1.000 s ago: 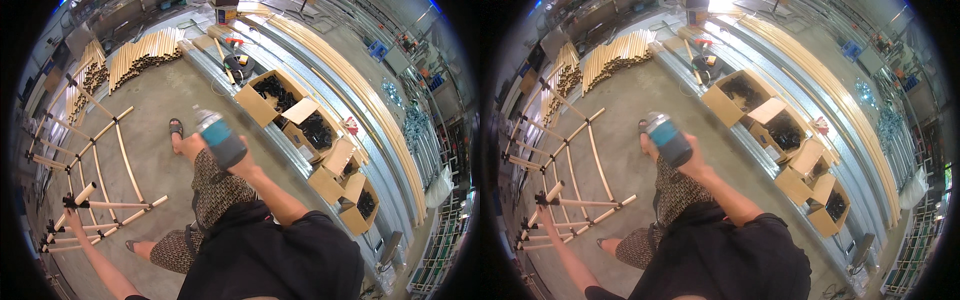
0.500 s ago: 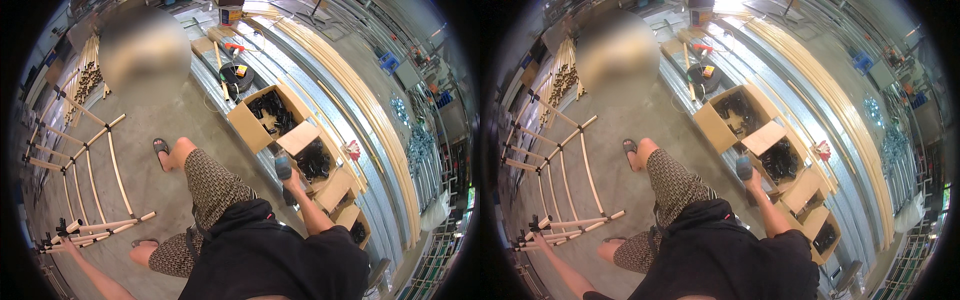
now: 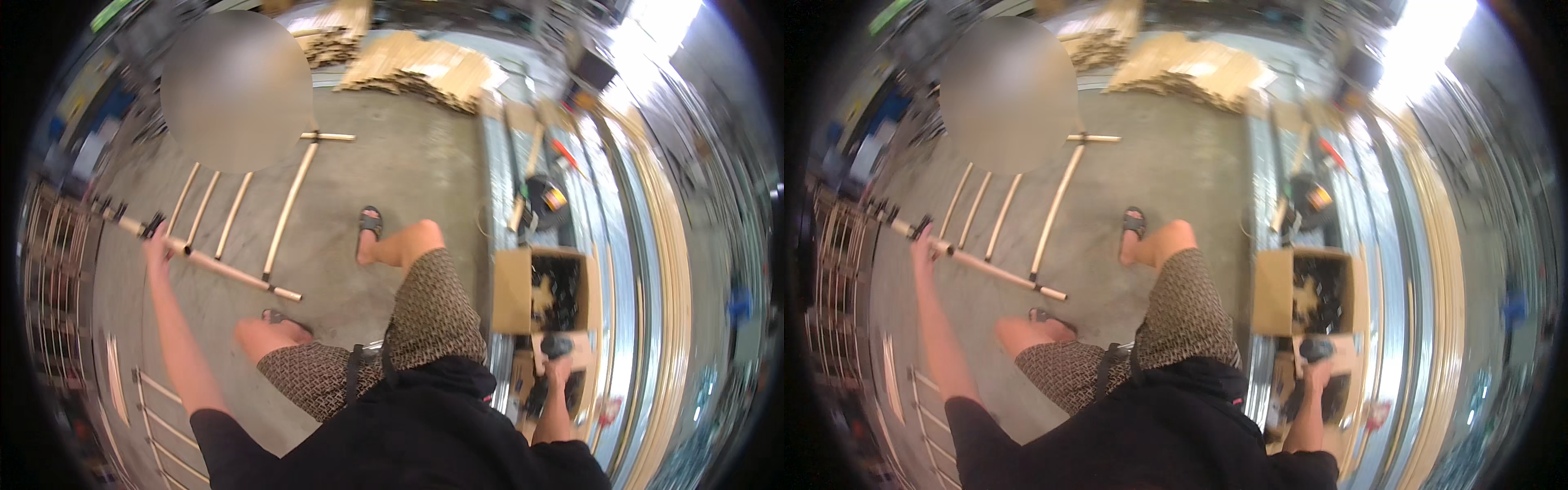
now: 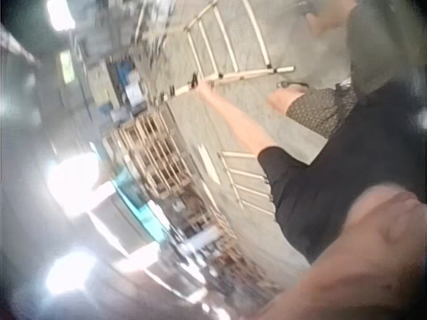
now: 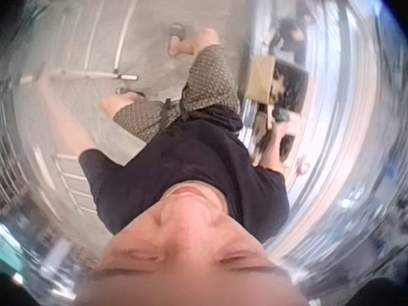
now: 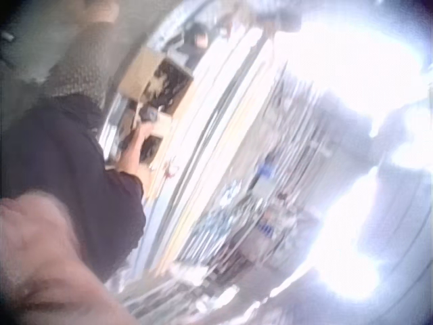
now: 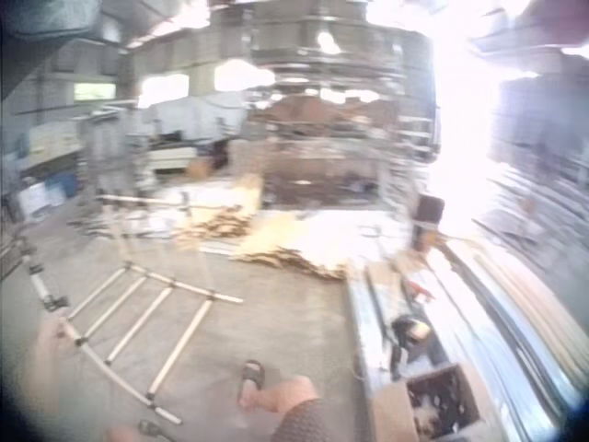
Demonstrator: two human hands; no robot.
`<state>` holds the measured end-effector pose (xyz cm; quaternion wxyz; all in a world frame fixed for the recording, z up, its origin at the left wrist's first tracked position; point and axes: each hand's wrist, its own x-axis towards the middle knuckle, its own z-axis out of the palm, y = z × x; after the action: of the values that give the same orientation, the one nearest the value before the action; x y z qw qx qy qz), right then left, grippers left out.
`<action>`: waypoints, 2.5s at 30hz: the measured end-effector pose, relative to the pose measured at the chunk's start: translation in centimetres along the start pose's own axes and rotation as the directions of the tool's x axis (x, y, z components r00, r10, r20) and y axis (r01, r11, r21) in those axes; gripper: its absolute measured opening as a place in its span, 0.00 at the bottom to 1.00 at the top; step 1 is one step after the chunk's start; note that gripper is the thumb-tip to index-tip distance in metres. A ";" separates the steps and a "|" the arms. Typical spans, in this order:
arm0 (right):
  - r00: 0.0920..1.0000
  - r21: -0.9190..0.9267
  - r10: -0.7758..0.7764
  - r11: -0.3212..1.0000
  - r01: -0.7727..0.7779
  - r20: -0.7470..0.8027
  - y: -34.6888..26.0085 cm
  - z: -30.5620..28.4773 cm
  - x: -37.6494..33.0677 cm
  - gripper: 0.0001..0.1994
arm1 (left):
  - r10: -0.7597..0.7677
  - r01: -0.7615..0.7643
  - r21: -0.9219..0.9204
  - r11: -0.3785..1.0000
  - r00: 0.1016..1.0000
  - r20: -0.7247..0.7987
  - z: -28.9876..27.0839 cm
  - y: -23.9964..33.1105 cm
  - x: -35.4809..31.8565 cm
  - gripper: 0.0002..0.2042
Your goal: The person assembles a large frame structure by inserting wooden poles into plastic corner connectors and securing them using a power drill.
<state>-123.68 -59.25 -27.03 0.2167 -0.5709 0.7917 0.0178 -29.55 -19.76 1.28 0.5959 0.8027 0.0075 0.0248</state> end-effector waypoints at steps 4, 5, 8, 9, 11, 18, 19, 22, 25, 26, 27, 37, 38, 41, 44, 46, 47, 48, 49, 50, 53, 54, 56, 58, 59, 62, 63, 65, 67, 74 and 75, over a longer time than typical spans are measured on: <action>0.941 0.086 -0.327 0.939 0.334 -0.086 5.0 2.8 2.8 0.36 | 0.136 -0.123 0.173 0.977 0.988 -0.069 -3.0 -4.7 2.9 0.12; 0.888 0.185 -0.439 0.870 0.458 -0.136 6.7 3.5 4.2 0.37 | 0.242 -0.217 0.191 0.957 0.963 -0.122 -2.4 -6.0 2.6 0.12; 0.977 -0.095 -0.173 0.978 0.185 0.126 4.9 1.8 3.2 0.37 | 0.025 -0.011 0.061 0.998 0.970 -0.243 -2.3 -6.3 2.1 0.13; 0.967 -0.207 -0.193 0.952 0.226 0.166 6.0 1.8 4.0 0.33 | 0.003 0.004 0.034 0.999 0.977 -0.211 -1.6 -6.4 1.4 0.14; 0.951 -0.307 -0.195 0.914 0.266 0.241 4.6 1.4 4.9 0.30 | -0.021 0.021 -0.001 1.000 0.987 -0.156 -1.9 -5.4 0.3 0.16; 0.805 -0.427 -0.055 0.826 0.369 0.590 -6.6 -1.1 9.7 0.20 | 0.104 -0.058 0.149 0.987 0.940 -0.325 -0.9 -4.2 -2.1 0.24; 0.774 -0.448 0.021 0.826 0.343 0.633 -8.1 -1.7 10.3 0.19 | 0.049 0.000 0.157 0.988 0.950 -0.309 1.1 -2.5 -3.3 0.24; 0.618 -0.529 0.221 0.763 0.373 0.754 -18.3 -0.6 12.7 0.16 | 0.058 0.058 0.303 0.951 0.931 -0.361 -3.4 -4.6 -1.8 0.21; 0.566 -0.561 0.303 0.745 0.360 0.766 -26.0 0.1 13.2 0.16 | -0.084 0.093 0.016 0.995 0.948 -0.305 2.5 -0.4 -4.5 0.15; 0.587 -0.496 0.174 0.745 0.447 0.791 -30.0 0.3 12.2 0.16 | -0.069 0.081 0.030 0.996 0.950 -0.304 1.8 -0.5 -4.7 0.15; 0.592 -0.432 0.044 0.728 0.532 0.805 -34.7 0.3 10.2 0.16 | -0.058 0.074 0.043 0.996 0.952 -0.302 0.9 -0.6 -4.9 0.15; 0.290 -0.130 -0.389 0.389 0.912 0.874 -64.2 6.7 4.3 0.15 | 0.031 0.087 0.222 0.971 0.877 -0.480 0.6 -1.0 -5.3 0.20; 0.288 -0.124 -0.392 0.393 0.911 0.873 -66.8 5.8 2.4 0.15 | -0.096 0.128 0.042 0.991 0.891 -0.444 1.5 0.4 -6.3 0.19; 0.247 -0.113 -0.489 0.288 0.951 0.836 -76.1 6.7 2.8 0.16 | -0.205 0.145 -0.188 0.971 0.913 -0.353 1.4 1.5 -6.9 0.14; 0.105 0.011 -0.775 0.142 0.990 0.623 -87.7 6.2 1.9 0.21 | -0.328 0.238 -0.349 0.907 0.917 -0.228 0.9 4.4 -7.6 0.11; -0.074 -0.014 -0.946 -0.082 0.997 0.316 -96.5 5.9 1.7 0.23 | -0.403 0.299 -0.412 0.861 0.895 -0.193 0.7 4.1 -6.4 0.11; -0.201 0.015 -0.971 -0.201 0.980 0.126 -100.0 5.1 -1.6 0.21 | -0.450 0.333 -0.439 0.835 0.871 -0.197 0.1 3.6 -6.3 0.10; -0.096 -0.007 -0.982 -0.099 0.995 0.161 -103.4 3.2 -5.6 0.26 | -0.479 0.338 -0.464 0.819 0.848 -0.227 0.0 3.6 -6.8 0.09; -0.208 0.098 -0.977 -0.211 0.973 -0.041 -108.4 3.2 -2.4 0.33 | -0.475 0.344 -0.464 0.817 0.857 -0.202 1.1 4.3 -5.7 0.09; -0.219 0.034 -0.952 -0.231 0.972 -0.214 -111.8 3.4 -3.3 0.36 | -0.489 0.357 -0.454 0.816 0.846 -0.213 1.1 4.6 -5.9 0.09; -0.236 -0.020 -0.875 -0.251 0.968 -0.422 -120.7 1.2 -8.8 0.40 | -0.524 0.415 -0.383 0.825 0.816 -0.245 1.3 5.0 -6.5 0.10; -0.200 -0.006 -0.942 -0.206 0.978 -0.271 -123.2 0.6 -9.5 0.39 | -0.530 0.436 -0.347 0.830 0.811 -0.249 1.3 5.5 -6.5 0.10; -0.176 -0.121 -0.984 -0.174 0.977 -0.006 -126.4 0.0 -11.0 0.27 | -0.539 0.444 -0.332 0.833 0.787 -0.300 1.8 6.6 -7.1 0.10; 0.022 0.114 -0.974 0.049 0.992 0.225 -128.7 -0.5 -11.6 0.21 | -0.548 0.456 -0.319 0.831 0.771 -0.324 1.9 6.8 -7.5 0.10; 0.092 0.210 -0.935 0.172 0.962 0.343 -130.0 -0.7 -11.8 0.19 | -0.550 0.464 -0.308 0.830 0.770 -0.322 1.9 6.8 -7.5 0.09; -0.016 0.305 -0.943 0.091 0.948 0.333 -132.5 1.0 -9.4 0.17 | -0.560 0.489 -0.274 0.828 0.743 -0.367 2.3 7.0 -6.9 0.09; -0.047 0.288 -0.941 0.054 0.956 0.335 -132.6 1.3 -8.5 0.17 | -0.569 0.504 -0.265 0.822 0.727 -0.384 2.5 6.9 -7.0 0.09; -0.114 0.174 -0.968 -0.076 0.982 0.224 -134.0 3.2 -6.6 0.21 | -0.544 0.483 -0.250 0.839 0.741 -0.393 2.3 6.1 -6.8 0.08; -0.133 0.099 -0.967 -0.114 0.989 0.216 -135.2 3.6 -5.7 0.24 | -0.524 0.481 -0.210 0.851 0.751 -0.402 2.2 5.8 -6.7 0.09; -0.128 0.090 -0.963 -0.110 0.990 0.235 -133.8 2.2 -8.4 0.24 | -0.470 0.456 -0.144 0.878 0.768 -0.435 2.0 5.2 -6.8 0.12; -0.144 0.088 -0.966 -0.128 0.988 0.215 -133.9 2.2 -7.9 0.23 | -0.460 0.446 -0.140 0.884 0.776 -0.431 2.3 5.3 -6.6 0.12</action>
<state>1.09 -98.06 3.22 0.2076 -0.9748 0.0650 -0.0494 -36.12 -23.72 5.46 0.5775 0.7399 0.3384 0.0670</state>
